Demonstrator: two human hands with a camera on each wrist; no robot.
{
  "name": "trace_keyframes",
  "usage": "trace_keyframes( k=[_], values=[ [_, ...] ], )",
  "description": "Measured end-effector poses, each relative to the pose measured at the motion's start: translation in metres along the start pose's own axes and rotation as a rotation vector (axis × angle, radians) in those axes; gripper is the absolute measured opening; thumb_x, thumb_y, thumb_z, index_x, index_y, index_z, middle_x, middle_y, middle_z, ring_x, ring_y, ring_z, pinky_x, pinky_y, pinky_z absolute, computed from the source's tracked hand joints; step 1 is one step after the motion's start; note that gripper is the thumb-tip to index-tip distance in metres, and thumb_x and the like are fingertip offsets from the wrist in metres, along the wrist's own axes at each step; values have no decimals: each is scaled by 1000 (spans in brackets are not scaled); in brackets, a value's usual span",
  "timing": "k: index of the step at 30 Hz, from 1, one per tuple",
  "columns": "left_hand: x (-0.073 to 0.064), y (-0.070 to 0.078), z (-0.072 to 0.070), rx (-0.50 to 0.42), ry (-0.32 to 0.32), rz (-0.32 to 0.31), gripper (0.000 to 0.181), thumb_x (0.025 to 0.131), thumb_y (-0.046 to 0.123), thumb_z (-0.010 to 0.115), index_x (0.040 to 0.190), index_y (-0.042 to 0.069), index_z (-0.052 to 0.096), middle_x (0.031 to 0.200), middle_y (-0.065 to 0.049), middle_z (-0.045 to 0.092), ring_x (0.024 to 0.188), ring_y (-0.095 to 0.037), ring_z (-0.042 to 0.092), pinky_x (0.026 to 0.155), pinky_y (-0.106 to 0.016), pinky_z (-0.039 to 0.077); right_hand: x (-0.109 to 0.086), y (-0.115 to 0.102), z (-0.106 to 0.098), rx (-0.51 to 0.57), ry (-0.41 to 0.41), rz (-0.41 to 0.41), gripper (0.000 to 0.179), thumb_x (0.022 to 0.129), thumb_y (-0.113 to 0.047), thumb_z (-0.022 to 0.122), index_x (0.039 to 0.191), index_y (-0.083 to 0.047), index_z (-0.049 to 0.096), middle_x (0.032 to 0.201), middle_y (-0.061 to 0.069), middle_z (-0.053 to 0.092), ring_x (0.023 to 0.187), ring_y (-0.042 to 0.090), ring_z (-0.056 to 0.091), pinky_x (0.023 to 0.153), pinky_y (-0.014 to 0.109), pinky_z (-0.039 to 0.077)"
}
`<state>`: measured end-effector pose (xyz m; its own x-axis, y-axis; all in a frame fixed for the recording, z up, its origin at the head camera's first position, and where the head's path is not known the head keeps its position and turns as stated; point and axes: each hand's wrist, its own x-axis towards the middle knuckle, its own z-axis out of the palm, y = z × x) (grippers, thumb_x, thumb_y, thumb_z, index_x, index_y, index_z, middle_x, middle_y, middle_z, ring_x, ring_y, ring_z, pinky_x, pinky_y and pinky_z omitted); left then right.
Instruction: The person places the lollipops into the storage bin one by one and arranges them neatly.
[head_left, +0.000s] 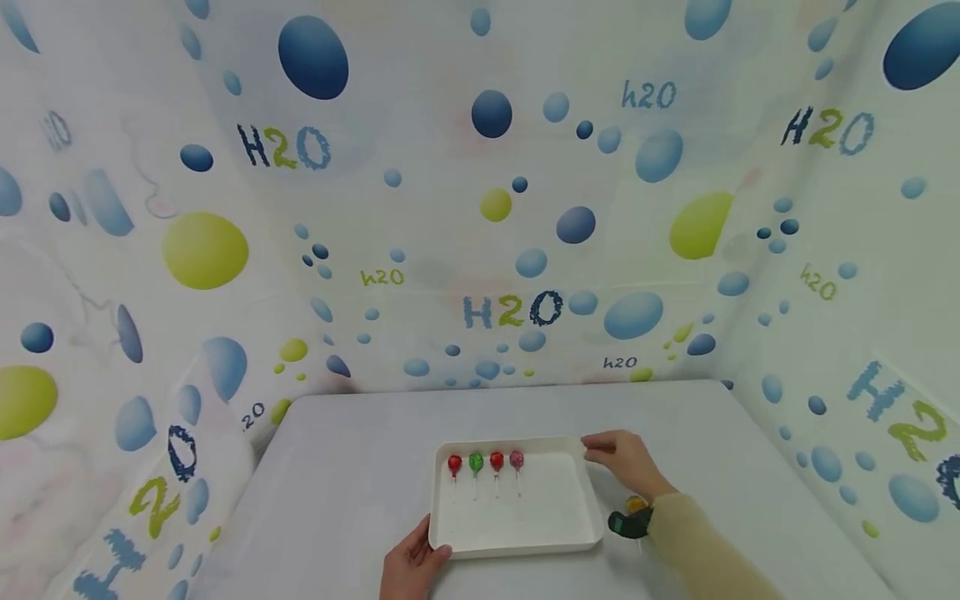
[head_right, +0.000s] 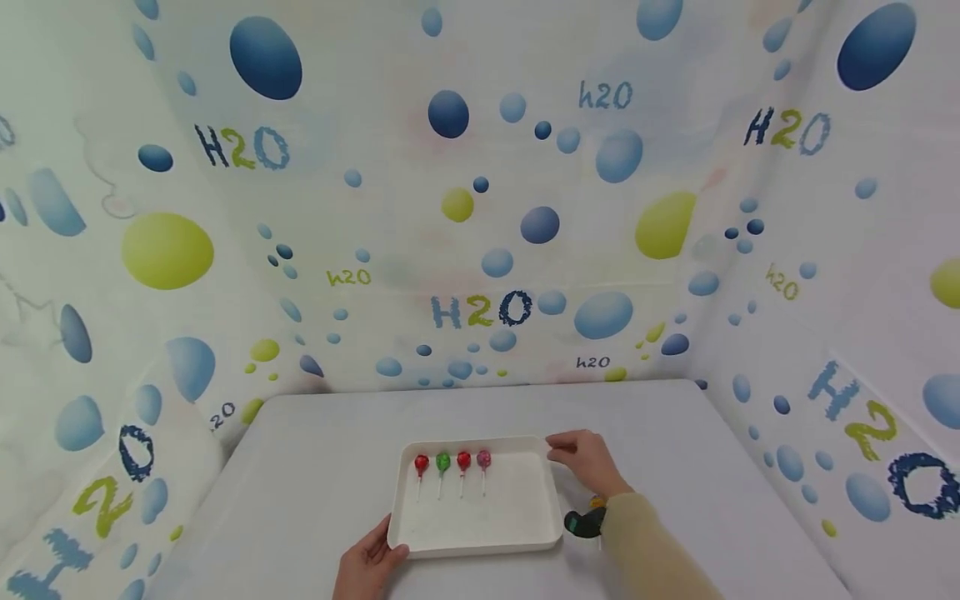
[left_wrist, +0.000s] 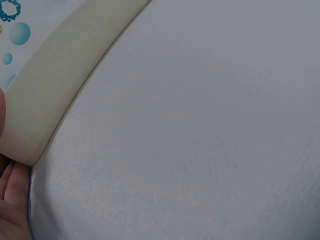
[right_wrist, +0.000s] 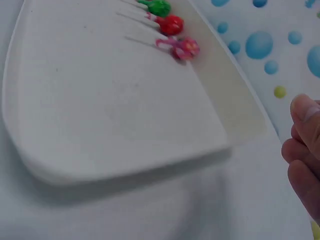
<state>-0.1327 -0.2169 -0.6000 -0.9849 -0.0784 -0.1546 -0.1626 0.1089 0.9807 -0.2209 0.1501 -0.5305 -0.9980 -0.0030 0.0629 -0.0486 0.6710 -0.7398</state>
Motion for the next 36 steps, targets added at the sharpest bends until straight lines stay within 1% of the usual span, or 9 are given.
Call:
trace_keyframes(
  k=[7, 10, 14, 17, 20, 24, 26, 32, 36],
  values=[
    [-2, 1, 0, -9, 1, 10, 79, 85, 15, 84, 144, -18, 43, 147, -38, 46, 139, -48, 47, 97, -26, 60, -36, 52, -50, 25, -23, 112, 31, 97, -17, 71, 125, -2, 72, 123, 16, 74, 113, 32, 71, 95, 45, 63],
    [-2, 1, 0, -15, 0, 10, 78, 85, 12, 83, 144, -18, 43, 147, -38, 46, 139, -49, 47, 97, -26, 60, -53, 72, -64, 7, -12, 149, 32, 98, -18, 70, 125, -1, 71, 124, 18, 73, 115, 35, 69, 95, 46, 63],
    [-3, 1, 0, -15, 8, 7, 77, 85, 11, 84, 143, -19, 44, 147, -38, 46, 138, -49, 47, 96, -25, 60, -72, 91, -75, -19, -2, 185, 32, 97, -18, 70, 123, 0, 72, 121, 19, 74, 115, 37, 69, 92, 44, 64],
    [-3, 2, 0, -6, 9, 2, 77, 85, 12, 84, 144, -18, 44, 147, -38, 46, 139, -48, 47, 96, -25, 60, -85, 100, -78, -30, -6, 206, 31, 95, -17, 72, 121, 1, 73, 119, 19, 75, 116, 38, 68, 90, 41, 65],
    [-3, 2, -1, -1, 7, -1, 77, 86, 11, 83, 144, -18, 43, 147, -38, 46, 139, -49, 46, 96, -26, 60, -97, 106, -77, -46, -6, 231, 29, 94, -15, 74, 118, 2, 74, 117, 19, 76, 116, 40, 68, 89, 43, 64],
    [-3, 4, 0, 0, 17, -8, 77, 85, 10, 83, 144, -18, 43, 148, -37, 45, 139, -49, 45, 96, -27, 60, -108, 106, -74, -60, 20, 267, 27, 93, -12, 73, 116, 2, 75, 114, 19, 76, 115, 41, 68, 91, 46, 64],
    [-3, 4, 0, 4, 23, -15, 77, 84, 10, 84, 144, -17, 44, 148, -37, 45, 139, -49, 46, 95, -27, 60, -111, 104, -72, -56, 29, 280, 27, 93, -11, 73, 117, 2, 74, 114, 19, 76, 113, 40, 69, 90, 46, 64],
    [-3, 5, 0, 7, 24, -11, 76, 85, 10, 83, 145, -17, 43, 148, -37, 45, 140, -49, 45, 96, -27, 60, -114, 101, -65, -51, 13, 282, 41, 87, -20, 81, 120, 2, 72, 116, 20, 75, 107, 35, 72, 86, 42, 65],
    [-3, 4, 0, 12, 25, -16, 77, 85, 9, 83, 145, -17, 43, 148, -37, 44, 140, -49, 45, 97, -28, 59, -112, 105, -60, -54, -6, 320, 46, 84, -22, 84, 121, 1, 72, 117, 20, 75, 105, 33, 72, 86, 43, 65]
  ],
)
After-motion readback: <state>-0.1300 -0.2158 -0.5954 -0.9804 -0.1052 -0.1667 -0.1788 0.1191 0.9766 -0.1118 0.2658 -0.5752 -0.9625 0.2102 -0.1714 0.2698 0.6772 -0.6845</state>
